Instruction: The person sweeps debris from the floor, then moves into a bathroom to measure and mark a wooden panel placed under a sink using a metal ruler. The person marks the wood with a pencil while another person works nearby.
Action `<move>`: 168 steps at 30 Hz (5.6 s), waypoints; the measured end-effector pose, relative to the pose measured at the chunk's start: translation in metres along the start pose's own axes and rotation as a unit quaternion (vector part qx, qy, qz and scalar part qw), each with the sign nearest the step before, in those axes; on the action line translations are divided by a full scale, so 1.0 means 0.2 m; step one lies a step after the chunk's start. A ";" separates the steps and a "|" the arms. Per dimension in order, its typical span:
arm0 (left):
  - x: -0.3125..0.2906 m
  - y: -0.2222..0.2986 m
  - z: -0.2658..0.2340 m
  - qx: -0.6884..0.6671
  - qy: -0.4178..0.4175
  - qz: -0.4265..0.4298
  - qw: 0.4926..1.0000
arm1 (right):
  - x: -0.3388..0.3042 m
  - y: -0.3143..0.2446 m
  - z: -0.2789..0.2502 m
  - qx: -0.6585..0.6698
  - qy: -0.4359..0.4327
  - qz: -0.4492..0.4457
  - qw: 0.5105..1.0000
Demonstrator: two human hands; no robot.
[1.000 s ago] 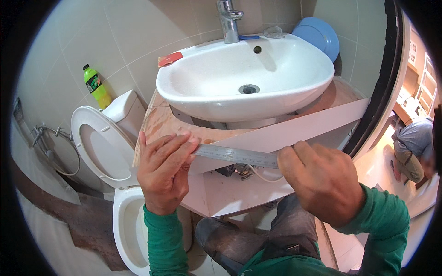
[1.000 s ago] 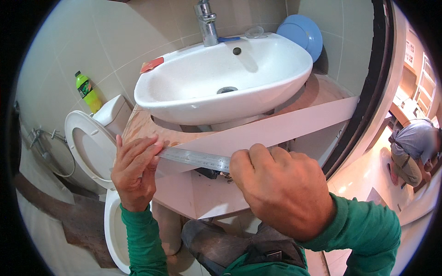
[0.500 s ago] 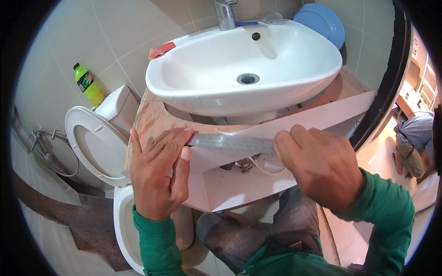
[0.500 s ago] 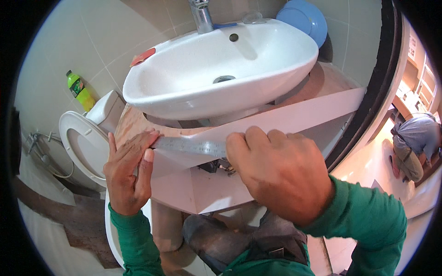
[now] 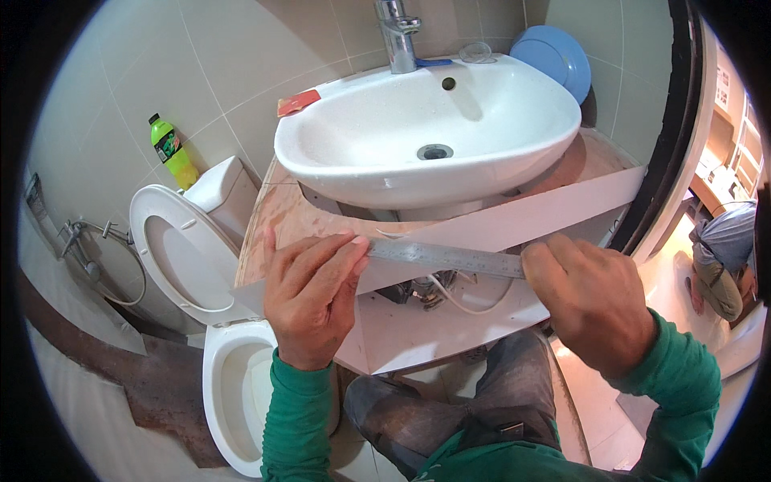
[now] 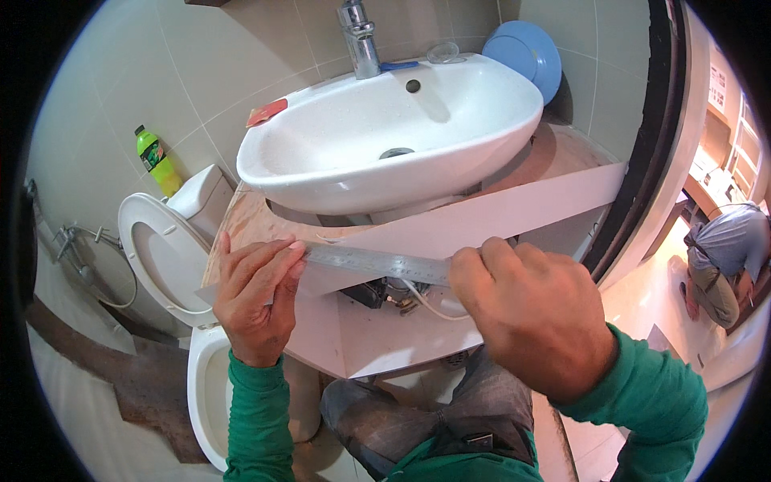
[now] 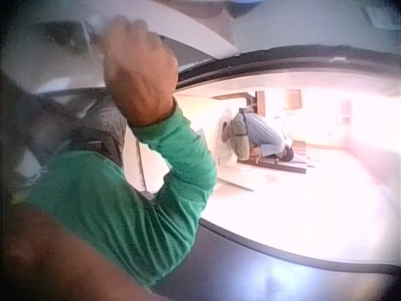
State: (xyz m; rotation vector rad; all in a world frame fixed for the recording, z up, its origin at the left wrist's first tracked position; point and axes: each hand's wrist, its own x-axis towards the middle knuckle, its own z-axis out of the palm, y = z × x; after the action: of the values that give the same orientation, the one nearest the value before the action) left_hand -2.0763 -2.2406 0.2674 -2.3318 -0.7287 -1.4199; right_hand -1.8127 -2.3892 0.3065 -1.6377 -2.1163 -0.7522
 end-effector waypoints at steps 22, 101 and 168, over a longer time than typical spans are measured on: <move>0.12 0.09 -0.02 0.021 -0.098 -0.021 0.995 | 0.09 0.17 0.13 -0.014 -0.021 -0.015 1.000; 0.18 0.22 0.14 -0.035 -0.063 -0.015 0.997 | -0.05 0.43 0.12 -0.047 0.029 -0.032 0.998; 0.23 0.23 0.14 -0.041 -0.059 0.004 0.997 | -0.11 0.43 0.11 -0.082 0.026 -0.002 0.996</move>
State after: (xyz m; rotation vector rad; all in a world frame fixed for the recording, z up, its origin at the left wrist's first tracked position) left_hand -2.0119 -2.2529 0.2946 -2.4974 -0.7032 -1.3416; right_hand -1.7230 -2.3754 0.2925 -1.6760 -2.0709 -0.9816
